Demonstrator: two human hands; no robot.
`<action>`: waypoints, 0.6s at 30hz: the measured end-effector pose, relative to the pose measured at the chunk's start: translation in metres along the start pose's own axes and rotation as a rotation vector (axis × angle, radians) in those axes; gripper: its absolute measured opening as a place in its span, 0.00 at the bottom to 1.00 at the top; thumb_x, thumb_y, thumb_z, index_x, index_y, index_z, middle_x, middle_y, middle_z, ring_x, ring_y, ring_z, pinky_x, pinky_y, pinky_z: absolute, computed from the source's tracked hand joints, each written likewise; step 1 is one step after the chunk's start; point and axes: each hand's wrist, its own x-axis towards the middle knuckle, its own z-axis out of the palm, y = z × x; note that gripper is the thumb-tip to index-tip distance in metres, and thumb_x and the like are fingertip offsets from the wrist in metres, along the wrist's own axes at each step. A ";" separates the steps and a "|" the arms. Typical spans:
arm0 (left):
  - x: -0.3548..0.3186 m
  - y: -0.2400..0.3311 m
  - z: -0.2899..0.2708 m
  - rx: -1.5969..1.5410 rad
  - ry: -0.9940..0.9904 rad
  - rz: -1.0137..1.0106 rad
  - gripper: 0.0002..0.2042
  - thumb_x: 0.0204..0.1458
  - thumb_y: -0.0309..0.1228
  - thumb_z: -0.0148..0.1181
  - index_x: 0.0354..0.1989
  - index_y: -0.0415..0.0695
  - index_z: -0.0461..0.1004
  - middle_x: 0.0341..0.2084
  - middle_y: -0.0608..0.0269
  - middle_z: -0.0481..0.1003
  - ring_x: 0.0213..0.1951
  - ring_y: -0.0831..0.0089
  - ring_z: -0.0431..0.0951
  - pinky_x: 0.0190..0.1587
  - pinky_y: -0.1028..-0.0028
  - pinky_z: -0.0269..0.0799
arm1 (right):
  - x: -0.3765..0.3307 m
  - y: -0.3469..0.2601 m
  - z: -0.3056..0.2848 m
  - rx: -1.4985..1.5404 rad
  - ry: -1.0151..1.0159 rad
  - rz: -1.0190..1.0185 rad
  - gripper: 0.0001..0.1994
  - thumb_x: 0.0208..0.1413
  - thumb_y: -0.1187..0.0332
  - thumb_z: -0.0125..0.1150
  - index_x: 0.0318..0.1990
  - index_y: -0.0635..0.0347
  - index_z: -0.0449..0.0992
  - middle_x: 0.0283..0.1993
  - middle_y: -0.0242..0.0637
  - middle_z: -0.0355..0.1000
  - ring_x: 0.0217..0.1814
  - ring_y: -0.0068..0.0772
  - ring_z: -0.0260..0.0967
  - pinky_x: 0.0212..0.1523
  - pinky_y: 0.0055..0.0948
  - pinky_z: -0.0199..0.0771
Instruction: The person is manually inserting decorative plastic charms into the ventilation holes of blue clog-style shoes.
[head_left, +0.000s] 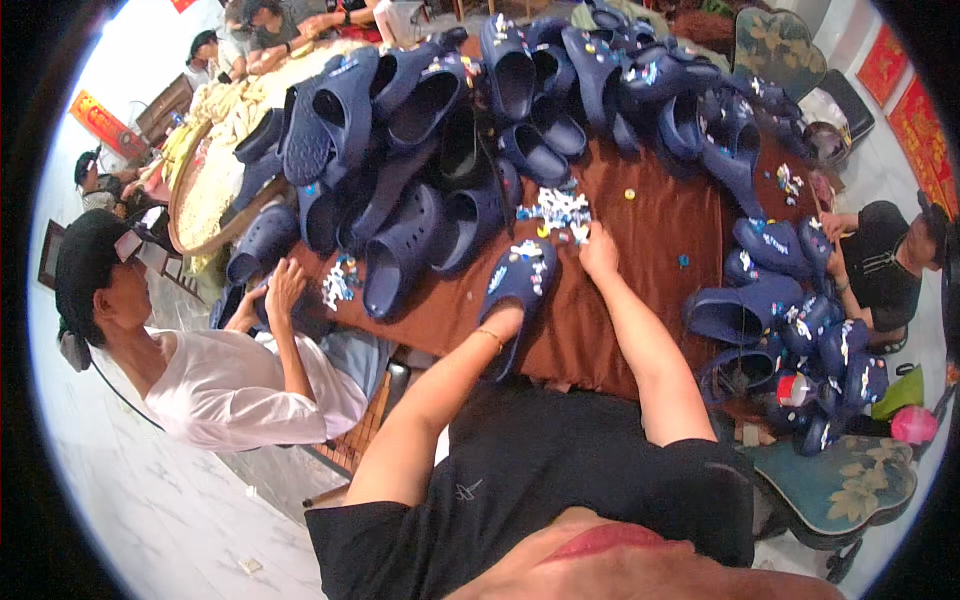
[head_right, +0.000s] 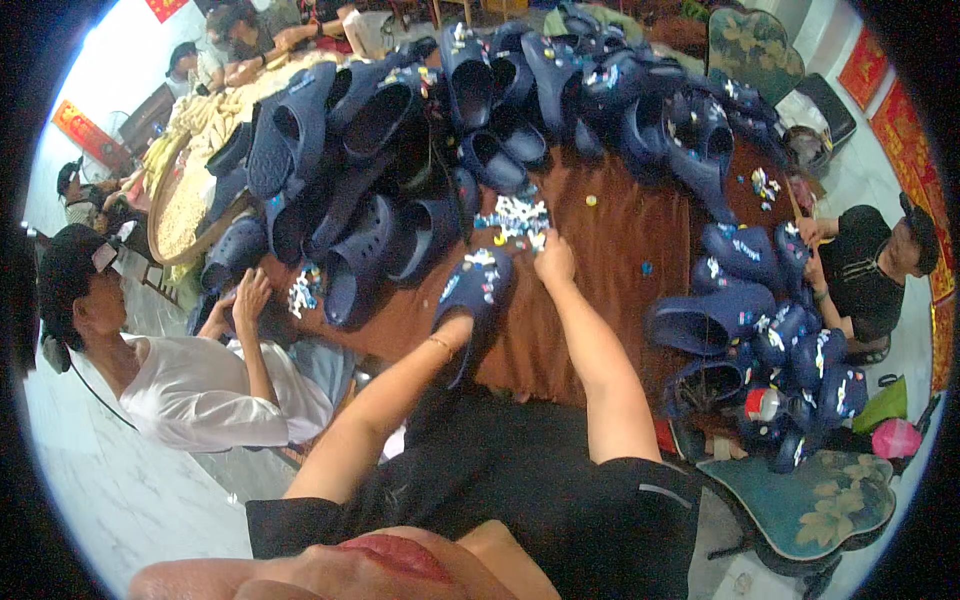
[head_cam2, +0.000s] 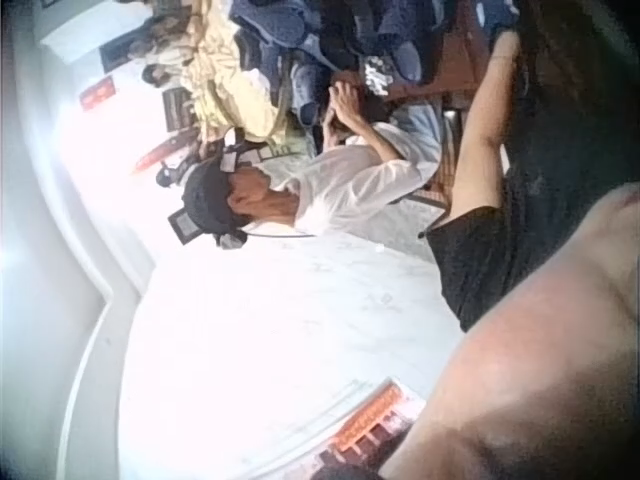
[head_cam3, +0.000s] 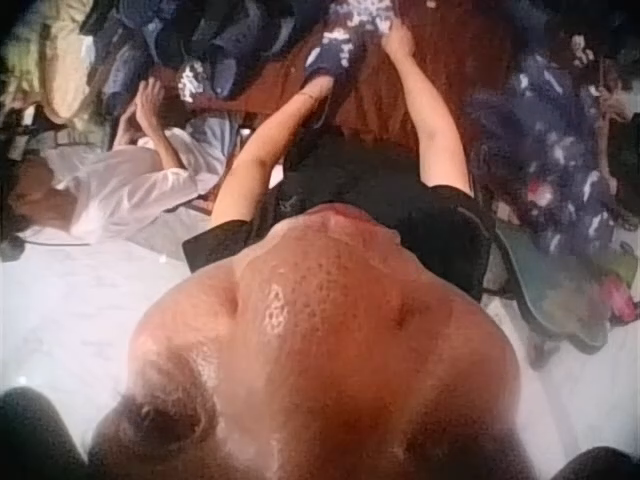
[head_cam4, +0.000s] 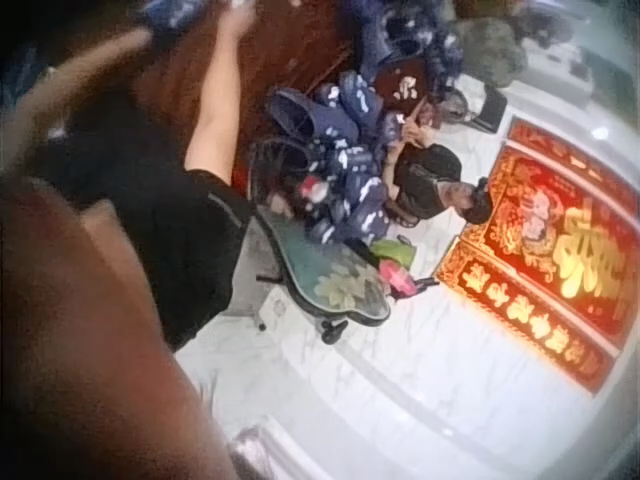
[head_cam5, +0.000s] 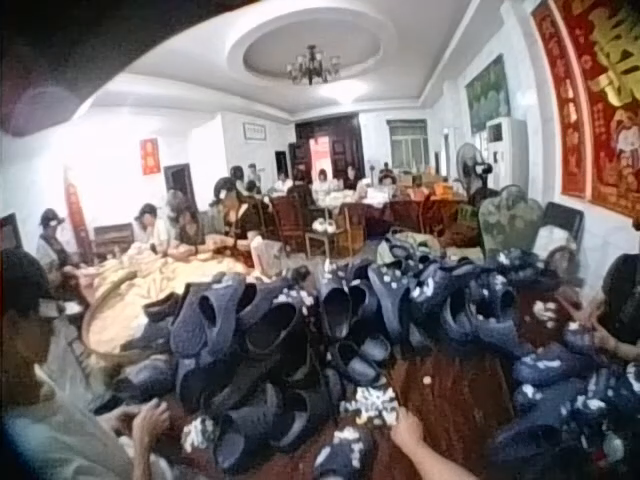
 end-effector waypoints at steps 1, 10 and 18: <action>0.004 -0.001 0.005 0.066 -0.056 0.007 0.11 0.52 0.33 0.42 0.35 0.41 0.71 0.37 0.46 0.72 0.39 0.53 0.72 0.41 0.62 0.68 | 0.002 0.004 0.003 0.080 0.074 -0.025 0.16 0.45 0.74 0.52 0.45 0.55 0.70 0.37 0.53 0.70 0.40 0.57 0.67 0.41 0.49 0.66; -0.050 0.012 -0.015 -0.205 -0.125 -0.351 0.14 0.53 0.34 0.39 0.34 0.38 0.70 0.34 0.43 0.71 0.35 0.50 0.73 0.37 0.58 0.67 | 0.013 0.014 0.003 0.403 -0.106 0.184 0.09 0.47 0.66 0.59 0.34 0.62 0.77 0.29 0.37 0.75 0.27 0.25 0.70 0.32 0.26 0.69; -0.065 -0.002 0.010 -0.118 -0.081 -0.382 0.15 0.54 0.34 0.39 0.39 0.37 0.69 0.39 0.43 0.70 0.39 0.50 0.72 0.40 0.59 0.68 | -0.018 0.017 0.010 0.481 -0.157 0.246 0.12 0.45 0.66 0.60 0.36 0.62 0.77 0.33 0.39 0.75 0.33 0.31 0.72 0.38 0.28 0.70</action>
